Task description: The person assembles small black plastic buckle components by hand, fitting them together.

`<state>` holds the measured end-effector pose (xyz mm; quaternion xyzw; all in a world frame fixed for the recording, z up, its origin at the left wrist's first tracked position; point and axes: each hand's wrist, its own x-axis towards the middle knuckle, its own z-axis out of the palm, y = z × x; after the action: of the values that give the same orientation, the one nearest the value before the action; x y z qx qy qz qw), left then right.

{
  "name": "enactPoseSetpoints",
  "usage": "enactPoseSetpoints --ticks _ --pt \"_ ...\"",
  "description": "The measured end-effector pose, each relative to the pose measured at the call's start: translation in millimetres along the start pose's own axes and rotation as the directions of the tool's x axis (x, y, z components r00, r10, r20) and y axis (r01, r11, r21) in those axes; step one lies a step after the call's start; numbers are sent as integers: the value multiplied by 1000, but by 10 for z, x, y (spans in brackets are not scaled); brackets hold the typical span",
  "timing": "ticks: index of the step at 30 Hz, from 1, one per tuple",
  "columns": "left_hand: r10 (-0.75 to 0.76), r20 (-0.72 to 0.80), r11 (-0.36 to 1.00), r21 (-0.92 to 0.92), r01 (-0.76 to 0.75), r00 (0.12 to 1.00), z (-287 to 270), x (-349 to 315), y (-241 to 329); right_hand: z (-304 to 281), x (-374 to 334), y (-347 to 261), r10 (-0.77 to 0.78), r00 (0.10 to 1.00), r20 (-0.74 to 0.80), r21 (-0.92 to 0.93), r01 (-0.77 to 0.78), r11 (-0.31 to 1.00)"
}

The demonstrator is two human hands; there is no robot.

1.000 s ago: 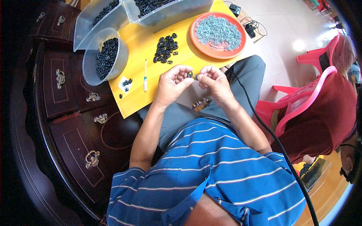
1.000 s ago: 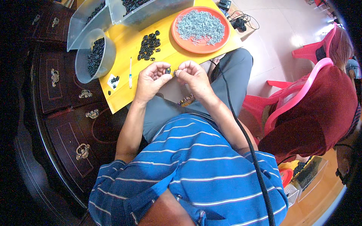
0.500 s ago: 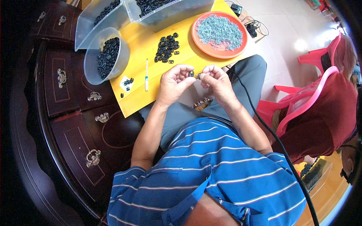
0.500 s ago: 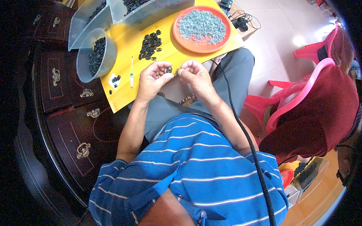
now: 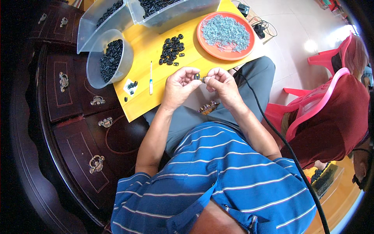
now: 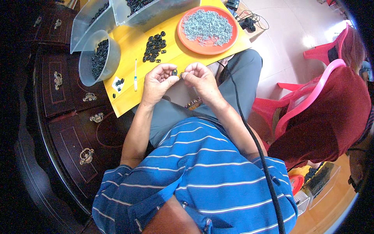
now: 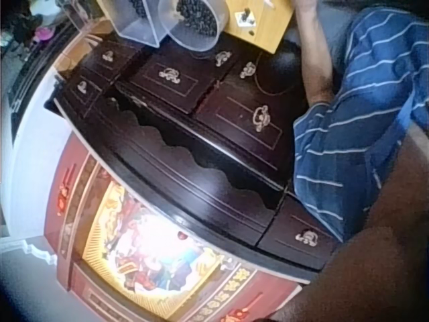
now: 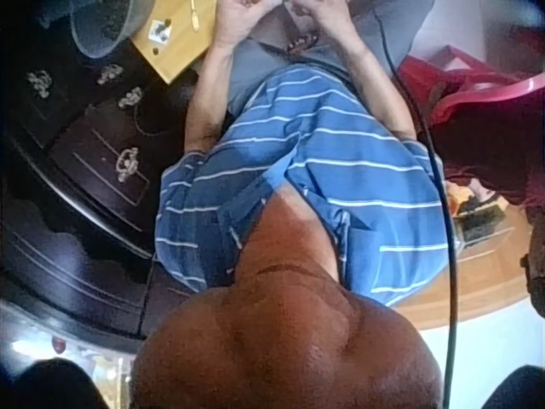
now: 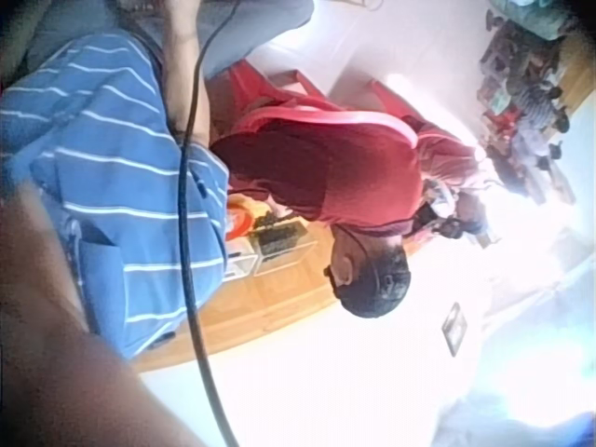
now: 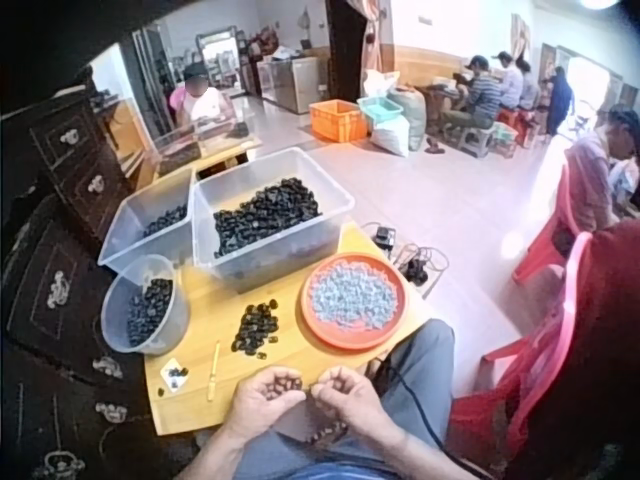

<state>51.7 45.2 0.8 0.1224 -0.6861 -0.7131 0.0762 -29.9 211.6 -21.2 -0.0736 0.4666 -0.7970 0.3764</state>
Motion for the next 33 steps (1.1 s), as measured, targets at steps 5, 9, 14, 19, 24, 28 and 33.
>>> enactPoseSetpoints --ticks 5,9,14,19,24,28,33 --pt "0 -2 999 -36 0 1000 -5 -15 -6 22 2 -1 13 999 -30 -19 -13 1000" --pt "-10 7 999 -37 11 1000 -8 -2 -11 40 -9 -22 20 998 -57 -18 -21 1000" --pt "3 22 1000 -17 -3 1000 -14 20 -17 2 6 21 20 999 -37 -10 -20 1000" --pt "1 32 999 -34 0 999 -23 35 -34 35 -4 0 24 998 -60 9 -23 1000" --pt "-82 42 959 -268 90 996 -26 -5 -33 18 -25 -20 21 998 -54 70 -17 997" --pt "-93 42 942 -321 102 995 -33 9 -43 19 -22 -38 29 997 -75 50 -26 998" --pt "-55 30 971 -232 60 998 -2 16 -25 28 -8 -44 22 999 -26 60 -21 998"
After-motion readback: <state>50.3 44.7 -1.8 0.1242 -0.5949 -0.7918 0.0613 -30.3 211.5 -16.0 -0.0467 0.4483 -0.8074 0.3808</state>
